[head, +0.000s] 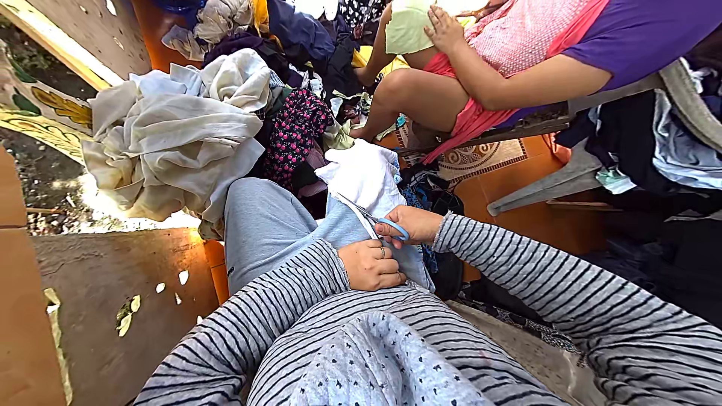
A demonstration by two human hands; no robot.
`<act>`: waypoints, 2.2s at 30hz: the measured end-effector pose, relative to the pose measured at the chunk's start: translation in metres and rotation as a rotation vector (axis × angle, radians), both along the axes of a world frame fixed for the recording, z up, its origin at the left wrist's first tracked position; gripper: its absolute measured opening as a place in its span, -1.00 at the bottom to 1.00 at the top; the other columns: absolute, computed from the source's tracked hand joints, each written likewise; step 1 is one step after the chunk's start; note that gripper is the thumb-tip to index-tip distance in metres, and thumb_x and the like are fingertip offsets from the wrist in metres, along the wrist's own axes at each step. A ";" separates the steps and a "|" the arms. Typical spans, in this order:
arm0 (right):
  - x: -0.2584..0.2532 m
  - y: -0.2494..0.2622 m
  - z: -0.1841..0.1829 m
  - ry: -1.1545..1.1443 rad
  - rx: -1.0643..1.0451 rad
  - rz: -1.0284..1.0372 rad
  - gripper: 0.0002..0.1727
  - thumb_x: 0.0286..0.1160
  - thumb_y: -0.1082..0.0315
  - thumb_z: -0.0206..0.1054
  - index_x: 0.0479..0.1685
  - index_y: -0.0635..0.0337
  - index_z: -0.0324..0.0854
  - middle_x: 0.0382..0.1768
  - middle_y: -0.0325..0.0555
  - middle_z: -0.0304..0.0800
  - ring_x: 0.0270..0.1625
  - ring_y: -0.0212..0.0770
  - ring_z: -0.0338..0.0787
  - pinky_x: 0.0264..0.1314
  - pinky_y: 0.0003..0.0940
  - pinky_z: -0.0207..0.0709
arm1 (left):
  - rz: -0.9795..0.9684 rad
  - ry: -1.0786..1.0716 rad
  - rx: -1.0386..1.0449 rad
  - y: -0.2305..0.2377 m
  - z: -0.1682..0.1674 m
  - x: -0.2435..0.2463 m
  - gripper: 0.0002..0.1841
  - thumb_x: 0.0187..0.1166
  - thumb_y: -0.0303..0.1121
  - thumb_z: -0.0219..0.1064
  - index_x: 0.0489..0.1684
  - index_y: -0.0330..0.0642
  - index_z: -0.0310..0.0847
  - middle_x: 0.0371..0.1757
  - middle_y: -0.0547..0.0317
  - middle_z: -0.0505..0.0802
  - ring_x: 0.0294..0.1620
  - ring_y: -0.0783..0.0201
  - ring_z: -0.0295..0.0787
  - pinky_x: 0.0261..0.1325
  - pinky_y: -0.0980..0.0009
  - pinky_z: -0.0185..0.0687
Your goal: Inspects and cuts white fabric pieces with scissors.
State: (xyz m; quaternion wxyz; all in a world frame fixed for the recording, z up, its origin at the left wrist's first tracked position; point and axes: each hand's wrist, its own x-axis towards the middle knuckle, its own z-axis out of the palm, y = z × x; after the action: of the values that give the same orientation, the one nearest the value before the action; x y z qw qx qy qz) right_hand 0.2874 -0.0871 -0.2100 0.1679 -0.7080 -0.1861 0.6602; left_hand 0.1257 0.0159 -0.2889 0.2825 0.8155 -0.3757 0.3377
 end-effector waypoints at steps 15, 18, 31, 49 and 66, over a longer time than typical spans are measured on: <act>0.000 0.031 0.000 -0.058 -0.032 0.023 -0.49 0.71 -0.08 0.25 -0.59 0.05 0.57 -0.79 -0.47 0.55 -0.83 -0.60 0.29 -0.75 -0.63 0.08 | -0.025 0.015 0.021 0.000 0.001 0.001 -0.77 0.61 -0.51 0.22 -0.28 -0.11 0.86 -0.49 0.13 0.76 -0.39 0.12 0.69 -0.26 0.28 0.50; 0.000 0.032 -0.002 -0.076 -0.022 0.038 -0.51 0.68 -0.06 0.30 -0.59 0.06 0.58 -0.78 -0.47 0.56 -0.81 -0.60 0.31 -0.73 -0.63 0.10 | -0.036 0.041 0.047 0.002 0.004 0.000 -0.77 0.62 -0.50 0.22 -0.25 -0.12 0.86 -0.48 0.12 0.77 -0.37 0.11 0.71 -0.25 0.28 0.52; -0.005 0.031 0.002 -0.040 -0.053 -0.012 -0.47 0.71 -0.13 0.22 -0.56 0.06 0.57 -0.77 -0.43 0.56 -0.83 -0.58 0.30 -0.76 -0.63 0.08 | -0.040 0.032 0.040 0.001 0.001 0.001 -0.77 0.62 -0.50 0.21 -0.23 -0.11 0.86 -0.48 0.13 0.77 -0.37 0.12 0.71 -0.24 0.28 0.55; -0.027 -0.035 0.032 -0.464 0.092 0.273 -0.27 0.31 -0.12 0.59 0.11 0.44 0.62 -0.14 0.25 0.73 -0.11 0.15 0.73 0.04 0.17 0.57 | 0.485 0.059 -0.548 0.040 0.036 -0.053 -0.90 0.67 -0.28 0.35 -0.10 -0.06 0.67 -0.36 0.19 0.57 -0.32 0.30 0.54 -0.09 0.51 0.54; -0.073 -0.040 0.012 -0.841 0.758 0.050 -0.45 0.31 0.16 0.55 0.25 0.29 0.62 0.08 0.14 0.75 -0.38 -0.20 0.72 -0.40 -0.29 0.64 | 0.220 0.478 -0.472 0.032 0.063 -0.027 -0.82 0.68 -0.35 0.27 -0.15 -0.27 0.72 -0.18 0.01 0.87 -0.05 0.20 0.81 0.16 0.36 0.69</act>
State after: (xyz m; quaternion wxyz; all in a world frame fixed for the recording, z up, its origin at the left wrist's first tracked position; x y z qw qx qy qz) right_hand 0.2140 -0.1269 -0.1980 0.3060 -0.7957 -0.4777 0.2123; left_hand 0.0983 0.0479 -0.2261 0.5052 0.8193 -0.1205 0.2430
